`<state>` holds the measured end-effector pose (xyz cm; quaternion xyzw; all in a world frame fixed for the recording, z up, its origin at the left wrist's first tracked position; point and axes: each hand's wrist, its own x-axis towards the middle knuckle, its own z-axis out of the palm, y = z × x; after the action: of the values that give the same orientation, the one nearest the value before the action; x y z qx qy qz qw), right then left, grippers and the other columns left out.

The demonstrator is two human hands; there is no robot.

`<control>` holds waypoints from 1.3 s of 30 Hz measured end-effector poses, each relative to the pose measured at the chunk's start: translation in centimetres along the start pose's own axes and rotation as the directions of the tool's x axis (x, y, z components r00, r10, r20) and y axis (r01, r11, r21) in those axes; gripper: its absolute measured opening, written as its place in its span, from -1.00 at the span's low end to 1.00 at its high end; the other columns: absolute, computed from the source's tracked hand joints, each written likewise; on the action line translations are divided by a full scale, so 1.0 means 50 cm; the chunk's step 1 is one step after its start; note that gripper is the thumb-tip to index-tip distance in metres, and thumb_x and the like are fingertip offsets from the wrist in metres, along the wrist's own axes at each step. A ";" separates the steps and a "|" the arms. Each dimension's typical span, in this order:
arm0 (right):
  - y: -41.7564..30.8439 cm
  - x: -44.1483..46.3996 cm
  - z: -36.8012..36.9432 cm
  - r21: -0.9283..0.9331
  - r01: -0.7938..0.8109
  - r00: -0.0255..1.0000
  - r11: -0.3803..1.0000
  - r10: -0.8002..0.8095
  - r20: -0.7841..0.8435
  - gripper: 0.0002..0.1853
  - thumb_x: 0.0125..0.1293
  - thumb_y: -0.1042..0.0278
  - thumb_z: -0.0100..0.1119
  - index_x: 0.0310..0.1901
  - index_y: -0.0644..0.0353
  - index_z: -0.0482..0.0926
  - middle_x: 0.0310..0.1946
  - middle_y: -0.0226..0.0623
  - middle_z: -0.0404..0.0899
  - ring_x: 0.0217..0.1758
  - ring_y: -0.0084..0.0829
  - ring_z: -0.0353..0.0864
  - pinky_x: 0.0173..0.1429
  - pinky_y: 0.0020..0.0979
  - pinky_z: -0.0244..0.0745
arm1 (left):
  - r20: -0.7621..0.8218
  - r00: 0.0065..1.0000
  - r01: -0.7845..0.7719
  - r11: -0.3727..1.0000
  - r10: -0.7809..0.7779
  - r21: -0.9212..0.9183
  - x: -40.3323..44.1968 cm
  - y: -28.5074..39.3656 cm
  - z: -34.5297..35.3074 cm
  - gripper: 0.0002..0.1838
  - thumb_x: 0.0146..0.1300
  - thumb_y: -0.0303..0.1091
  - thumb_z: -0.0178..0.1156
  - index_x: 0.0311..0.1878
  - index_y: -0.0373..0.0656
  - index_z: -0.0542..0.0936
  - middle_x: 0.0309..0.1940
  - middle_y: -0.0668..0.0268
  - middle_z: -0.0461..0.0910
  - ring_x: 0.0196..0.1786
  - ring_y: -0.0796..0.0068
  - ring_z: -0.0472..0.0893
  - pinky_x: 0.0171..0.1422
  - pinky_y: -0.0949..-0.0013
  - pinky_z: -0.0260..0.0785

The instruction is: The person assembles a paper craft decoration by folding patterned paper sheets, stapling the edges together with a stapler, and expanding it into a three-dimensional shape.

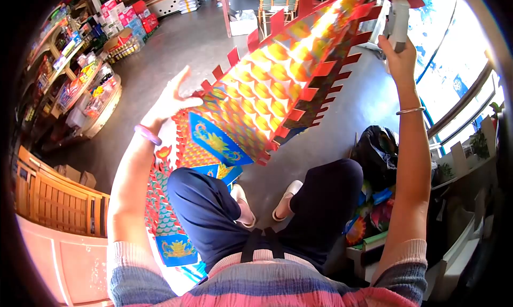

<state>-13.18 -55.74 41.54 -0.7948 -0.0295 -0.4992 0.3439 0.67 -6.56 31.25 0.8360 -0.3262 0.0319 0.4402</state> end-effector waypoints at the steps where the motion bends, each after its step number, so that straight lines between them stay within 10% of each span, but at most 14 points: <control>1: 0.004 -0.001 -0.001 0.041 -0.010 1.000 0.999 0.011 -0.029 -0.67 0.08 0.21 0.30 -0.21 0.29 0.57 -0.43 -0.32 0.60 -0.39 -0.58 0.54 -0.28 -0.51 0.42 | 0.127 0.989 0.095 0.987 -0.079 -0.130 -0.008 -0.004 0.011 0.00 -0.12 -0.28 0.47 0.36 -0.23 0.09 0.24 0.07 0.25 0.22 0.31 0.31 0.22 0.30 0.26; 3: 0.016 -0.002 -0.005 0.080 -0.072 0.997 0.994 0.072 -0.008 -0.66 0.08 0.21 0.31 -0.22 0.31 0.56 -0.44 -0.31 0.60 -0.41 -0.58 0.54 -0.29 -0.51 0.42 | 0.101 0.994 0.059 0.982 -0.041 -0.177 -0.028 -0.004 0.043 -0.44 0.01 -0.45 0.36 0.11 -0.31 0.41 -0.18 0.29 0.52 -0.22 0.54 0.51 -0.10 0.46 0.38; 7: 0.082 -0.019 -0.007 0.002 -0.255 0.966 0.967 0.255 0.032 -0.68 0.07 0.18 0.30 -0.29 0.28 0.54 -0.49 -0.32 0.59 -0.46 -0.56 0.53 -0.31 -0.52 0.40 | -0.013 0.987 0.159 0.974 -0.163 -0.164 -0.023 -0.084 0.064 -0.94 0.09 -0.52 0.27 -0.45 -0.28 0.59 -0.64 0.56 0.44 -0.48 0.76 0.41 -0.38 0.57 0.29; 12: 0.252 -0.109 0.021 0.146 -0.793 0.604 0.592 0.731 0.318 -0.69 0.08 0.11 0.27 -0.41 0.24 0.54 -0.56 -0.36 0.52 -0.57 -0.52 0.50 -0.50 -0.50 0.40 | -0.204 0.977 0.064 0.998 -0.058 0.019 0.036 -0.053 0.072 -0.91 0.02 -0.51 0.29 -0.37 -0.30 0.63 -0.57 0.41 0.59 -0.49 0.74 0.49 -0.35 0.58 0.35; 20: 0.442 -0.574 0.104 -0.599 -0.701 0.173 0.387 0.907 0.384 -0.55 0.07 0.00 0.21 -0.38 0.36 0.58 -0.50 -0.14 0.58 -0.41 -0.29 0.63 -0.35 -0.28 0.51 | -0.197 0.974 0.060 0.713 0.111 0.699 0.220 0.062 0.227 -0.76 0.03 -0.20 0.23 -0.27 -0.10 0.64 -0.40 0.13 0.61 -0.28 0.11 0.60 -0.18 0.21 0.44; 25: 0.361 -0.907 0.131 -0.841 -0.230 0.431 0.489 0.826 0.363 -0.54 0.11 0.00 0.18 -0.25 0.35 0.55 -0.41 -0.07 0.59 -0.30 -0.19 0.63 -0.23 -0.24 0.51 | -0.055 0.997 -0.008 0.757 0.058 0.653 0.246 0.012 0.506 -0.81 0.07 -0.34 0.02 -0.36 -0.07 0.63 -0.41 0.10 0.61 -0.30 0.10 0.62 -0.19 0.14 0.47; 33: 0.337 -1.132 0.158 -0.897 -0.228 0.385 0.380 0.881 0.275 -0.49 0.15 -0.04 0.15 -0.13 0.33 0.48 -0.36 -0.11 0.58 -0.27 -0.23 0.61 -0.21 -0.27 0.50 | 0.224 0.971 -0.061 0.829 -0.078 0.555 0.113 -0.143 0.832 -0.86 0.06 -0.31 0.13 -0.36 -0.08 0.64 -0.40 0.22 0.63 -0.28 0.19 0.62 -0.17 0.16 0.45; 39: 0.403 -1.142 0.219 -0.725 -0.310 0.695 0.616 0.667 0.269 -0.45 0.18 -0.07 0.12 -0.05 0.31 0.43 -0.33 -0.13 0.57 -0.26 -0.26 0.60 -0.20 -0.30 0.48 | -0.140 0.987 -0.010 0.902 0.078 0.431 0.045 -0.219 0.744 -0.61 -0.08 -0.28 0.29 -0.10 -0.11 0.56 -0.04 0.25 0.53 0.07 0.24 0.45 0.18 0.17 0.23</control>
<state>-25.37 -47.86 -18.26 -0.9386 0.2753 -0.1277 0.1640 0.04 -31.51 1.48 0.8996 -0.2949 0.1773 0.2688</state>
